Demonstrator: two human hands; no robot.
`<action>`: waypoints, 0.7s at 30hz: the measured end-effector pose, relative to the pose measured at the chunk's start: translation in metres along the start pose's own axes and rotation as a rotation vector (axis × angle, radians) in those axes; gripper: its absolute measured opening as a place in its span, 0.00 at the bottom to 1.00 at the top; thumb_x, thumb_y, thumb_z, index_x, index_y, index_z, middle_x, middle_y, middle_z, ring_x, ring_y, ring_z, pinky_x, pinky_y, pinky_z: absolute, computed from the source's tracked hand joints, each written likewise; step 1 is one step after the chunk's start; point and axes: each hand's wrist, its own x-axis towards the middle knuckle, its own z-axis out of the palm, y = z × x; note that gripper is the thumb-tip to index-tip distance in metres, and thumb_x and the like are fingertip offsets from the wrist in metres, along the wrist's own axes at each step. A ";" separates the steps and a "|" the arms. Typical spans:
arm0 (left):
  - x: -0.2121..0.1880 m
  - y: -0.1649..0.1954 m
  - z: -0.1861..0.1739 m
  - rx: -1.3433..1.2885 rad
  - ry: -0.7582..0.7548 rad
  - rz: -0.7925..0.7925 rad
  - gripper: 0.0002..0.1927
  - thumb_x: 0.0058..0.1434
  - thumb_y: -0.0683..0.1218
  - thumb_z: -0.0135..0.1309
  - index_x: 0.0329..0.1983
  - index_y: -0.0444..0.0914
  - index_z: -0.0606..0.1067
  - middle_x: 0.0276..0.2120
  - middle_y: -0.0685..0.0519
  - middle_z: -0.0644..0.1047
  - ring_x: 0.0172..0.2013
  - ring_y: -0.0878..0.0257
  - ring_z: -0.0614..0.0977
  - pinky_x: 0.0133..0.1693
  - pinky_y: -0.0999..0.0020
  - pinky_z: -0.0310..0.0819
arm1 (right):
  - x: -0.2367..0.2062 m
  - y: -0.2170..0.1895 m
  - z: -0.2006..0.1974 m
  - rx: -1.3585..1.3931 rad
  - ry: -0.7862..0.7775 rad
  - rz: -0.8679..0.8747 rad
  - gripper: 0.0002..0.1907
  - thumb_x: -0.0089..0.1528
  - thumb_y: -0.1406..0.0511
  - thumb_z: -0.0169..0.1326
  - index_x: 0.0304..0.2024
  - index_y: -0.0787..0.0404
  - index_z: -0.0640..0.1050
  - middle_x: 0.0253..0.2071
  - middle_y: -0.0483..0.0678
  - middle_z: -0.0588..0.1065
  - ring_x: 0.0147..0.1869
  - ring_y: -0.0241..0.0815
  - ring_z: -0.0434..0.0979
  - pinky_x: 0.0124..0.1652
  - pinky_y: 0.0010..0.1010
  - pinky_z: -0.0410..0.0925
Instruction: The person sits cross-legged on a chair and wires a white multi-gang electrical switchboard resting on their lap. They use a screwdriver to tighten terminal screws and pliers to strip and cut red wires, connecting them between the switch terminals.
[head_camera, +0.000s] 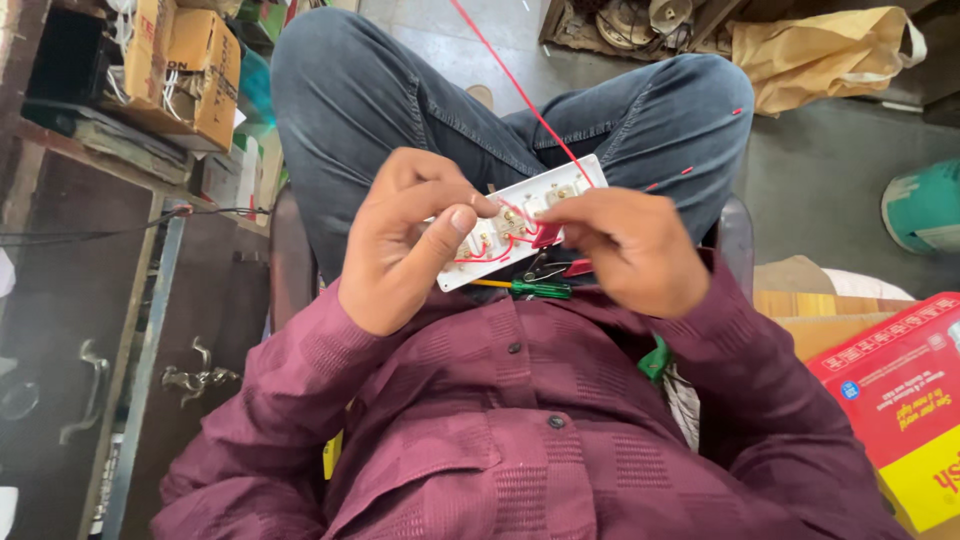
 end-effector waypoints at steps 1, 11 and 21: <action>-0.002 0.002 0.000 0.042 0.041 -0.014 0.06 0.67 0.40 0.54 0.43 0.33 0.80 0.39 0.50 0.69 0.42 0.63 0.70 0.46 0.71 0.66 | -0.005 -0.001 -0.002 0.045 0.041 0.063 0.11 0.65 0.76 0.52 0.48 0.65 0.80 0.40 0.52 0.80 0.39 0.43 0.80 0.41 0.28 0.72; -0.005 0.007 0.004 -0.034 0.057 -0.485 0.07 0.61 0.37 0.63 0.42 0.37 0.83 0.38 0.46 0.86 0.38 0.65 0.85 0.42 0.72 0.79 | 0.009 -0.002 0.028 0.094 0.116 0.114 0.07 0.62 0.71 0.61 0.43 0.67 0.83 0.34 0.50 0.79 0.33 0.37 0.76 0.35 0.27 0.67; -0.005 0.000 0.004 0.037 0.002 -0.200 0.05 0.60 0.33 0.59 0.38 0.33 0.81 0.40 0.49 0.82 0.41 0.64 0.84 0.45 0.70 0.78 | 0.001 0.008 0.038 0.512 0.001 0.208 0.08 0.68 0.69 0.53 0.47 0.67 0.78 0.38 0.41 0.77 0.38 0.24 0.73 0.39 0.18 0.69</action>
